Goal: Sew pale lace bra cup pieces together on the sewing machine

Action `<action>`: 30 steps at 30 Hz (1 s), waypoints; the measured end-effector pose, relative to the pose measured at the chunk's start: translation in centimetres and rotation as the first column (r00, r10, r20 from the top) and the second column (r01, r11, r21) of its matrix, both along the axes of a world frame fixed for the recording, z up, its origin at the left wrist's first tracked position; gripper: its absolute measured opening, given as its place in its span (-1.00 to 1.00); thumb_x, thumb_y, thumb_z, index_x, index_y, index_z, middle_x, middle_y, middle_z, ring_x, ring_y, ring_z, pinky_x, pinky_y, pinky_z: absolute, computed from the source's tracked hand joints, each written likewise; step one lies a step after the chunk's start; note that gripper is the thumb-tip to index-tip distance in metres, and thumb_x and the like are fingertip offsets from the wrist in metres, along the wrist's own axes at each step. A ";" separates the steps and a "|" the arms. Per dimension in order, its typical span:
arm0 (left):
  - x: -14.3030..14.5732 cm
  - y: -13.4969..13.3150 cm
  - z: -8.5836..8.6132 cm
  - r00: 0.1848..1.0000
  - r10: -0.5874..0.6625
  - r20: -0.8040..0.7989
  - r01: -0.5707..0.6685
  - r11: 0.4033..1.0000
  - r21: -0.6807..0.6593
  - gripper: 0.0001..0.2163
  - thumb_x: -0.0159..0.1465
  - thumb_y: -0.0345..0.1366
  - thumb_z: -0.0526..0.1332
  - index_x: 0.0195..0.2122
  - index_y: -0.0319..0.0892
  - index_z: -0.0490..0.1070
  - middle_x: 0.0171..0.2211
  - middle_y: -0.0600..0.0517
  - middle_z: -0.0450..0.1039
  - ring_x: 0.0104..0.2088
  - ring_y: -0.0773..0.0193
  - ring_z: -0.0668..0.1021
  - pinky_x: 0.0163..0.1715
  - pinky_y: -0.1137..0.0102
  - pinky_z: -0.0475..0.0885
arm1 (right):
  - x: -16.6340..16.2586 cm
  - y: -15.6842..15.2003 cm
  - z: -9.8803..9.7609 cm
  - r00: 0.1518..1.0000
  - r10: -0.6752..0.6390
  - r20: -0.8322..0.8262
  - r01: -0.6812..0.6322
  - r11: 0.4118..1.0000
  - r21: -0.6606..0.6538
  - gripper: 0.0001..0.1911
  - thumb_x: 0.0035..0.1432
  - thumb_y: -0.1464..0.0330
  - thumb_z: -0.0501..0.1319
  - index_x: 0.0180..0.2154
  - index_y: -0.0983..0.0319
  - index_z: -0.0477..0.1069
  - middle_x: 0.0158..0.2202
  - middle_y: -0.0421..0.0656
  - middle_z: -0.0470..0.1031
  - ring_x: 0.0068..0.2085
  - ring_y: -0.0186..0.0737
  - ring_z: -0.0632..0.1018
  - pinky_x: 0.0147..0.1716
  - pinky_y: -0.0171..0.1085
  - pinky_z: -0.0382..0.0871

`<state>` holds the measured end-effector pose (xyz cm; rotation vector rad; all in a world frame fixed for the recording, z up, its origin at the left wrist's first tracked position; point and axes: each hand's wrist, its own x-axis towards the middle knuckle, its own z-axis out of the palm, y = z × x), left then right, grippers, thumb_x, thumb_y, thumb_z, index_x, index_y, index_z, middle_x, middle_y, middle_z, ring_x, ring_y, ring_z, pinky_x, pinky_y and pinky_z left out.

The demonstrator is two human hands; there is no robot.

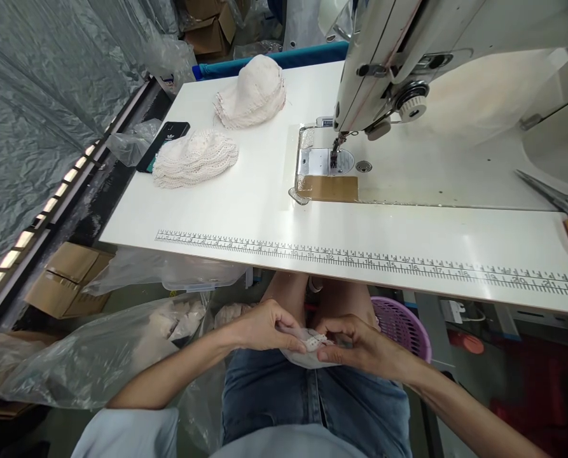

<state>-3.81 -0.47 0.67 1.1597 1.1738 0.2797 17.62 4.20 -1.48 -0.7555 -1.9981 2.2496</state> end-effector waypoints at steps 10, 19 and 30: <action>0.0 -0.2 0.1 0.998 -0.010 -0.066 0.011 1.000 0.023 -0.72 0.06 -0.16 0.31 -0.36 -0.31 0.58 -0.61 0.09 0.38 -0.59 0.47 0.25 -0.62 0.57 0.08 | -0.2 -0.1 -0.9 0.998 -0.060 0.010 0.061 0.990 -0.128 -0.73 0.09 0.18 0.24 -0.39 0.28 0.41 -0.54 -0.29 0.22 -0.50 -0.42 0.18 -0.53 -0.39 0.00; 0.2 -0.2 0.5 0.994 0.015 -0.108 -0.009 0.999 0.050 -0.75 0.06 -0.19 0.30 -0.36 -0.29 0.58 -0.61 0.11 0.36 -0.57 0.46 0.27 -0.60 0.58 0.09 | -0.2 -0.3 -0.9 0.997 -0.070 0.037 0.074 0.990 -0.119 -0.70 0.08 0.15 0.24 -0.40 0.28 0.42 -0.52 -0.26 0.26 -0.48 -0.39 0.21 -0.51 -0.38 0.03; -0.1 -0.8 -0.1 0.996 0.029 -0.090 -0.024 0.998 0.049 -0.73 0.12 -0.17 0.25 -0.44 -0.33 0.55 -0.65 0.13 0.28 -0.59 0.47 0.22 -0.62 0.56 0.04 | -0.6 -0.6 -0.3 0.991 -0.124 0.050 0.124 0.992 -0.005 -0.67 0.10 0.12 0.21 -0.46 0.27 0.41 -0.55 -0.28 0.23 -0.50 -0.38 0.21 -0.53 -0.38 0.03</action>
